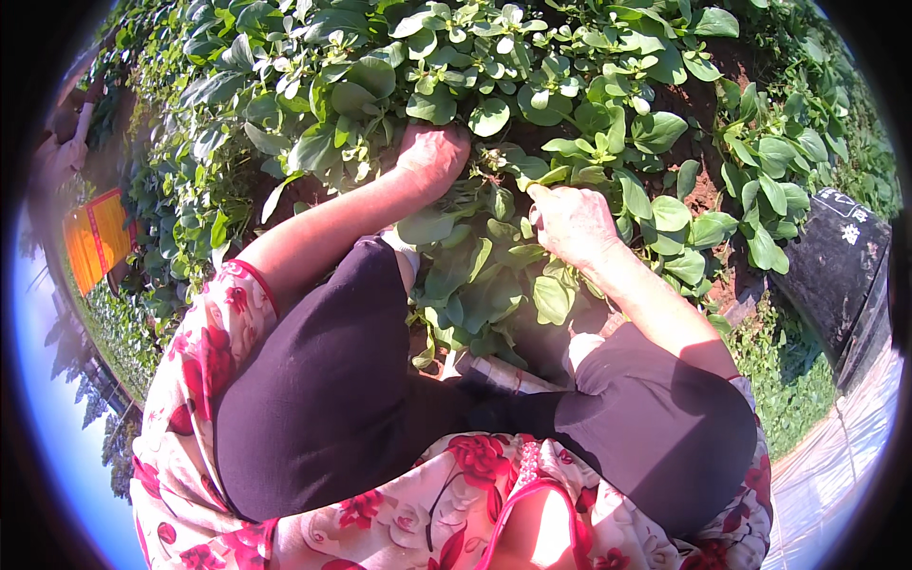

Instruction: The person harvests leafy green vegetables by hand and with a small hand tool, pulling them from the soil and placing them into a black bucket.

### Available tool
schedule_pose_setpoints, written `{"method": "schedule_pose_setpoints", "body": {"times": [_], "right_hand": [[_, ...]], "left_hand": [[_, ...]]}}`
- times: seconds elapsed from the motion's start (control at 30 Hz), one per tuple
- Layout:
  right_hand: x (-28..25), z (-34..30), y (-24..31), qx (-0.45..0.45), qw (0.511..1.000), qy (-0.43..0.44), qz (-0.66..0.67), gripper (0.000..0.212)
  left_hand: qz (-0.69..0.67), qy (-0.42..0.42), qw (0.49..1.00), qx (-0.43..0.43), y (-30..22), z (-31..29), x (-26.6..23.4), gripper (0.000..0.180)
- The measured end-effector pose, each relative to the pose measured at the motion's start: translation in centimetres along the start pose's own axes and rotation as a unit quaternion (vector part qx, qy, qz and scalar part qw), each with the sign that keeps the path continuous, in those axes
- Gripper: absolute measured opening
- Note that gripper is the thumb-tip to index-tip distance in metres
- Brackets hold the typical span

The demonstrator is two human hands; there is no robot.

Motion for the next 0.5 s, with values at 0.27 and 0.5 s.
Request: {"method": "schedule_pose_setpoints", "body": {"times": [0.27,0.5], "right_hand": [[-2.1,-2.6,-0.7,0.009,0.988,-0.139,0.072,0.031],[-0.1,-0.1,-1.1,0.055,0.990,-0.074,0.104,0.024]], "left_hand": [[0.175,-0.030,0.983,0.054,-0.8,-3.9,0.7,0.027],[0.041,0.042,0.998,-0.015,0.0,-2.3,2.1,0.021]]}}
Point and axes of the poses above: each hand's wrist, its own z-axis towards the middle knuckle, its own x-axis out of the palm, y = z × x, the point moved 3 cm from there along z, towards the middle knuckle, and after that the axes turned 11 degrees about x, right-handed, at the moved point
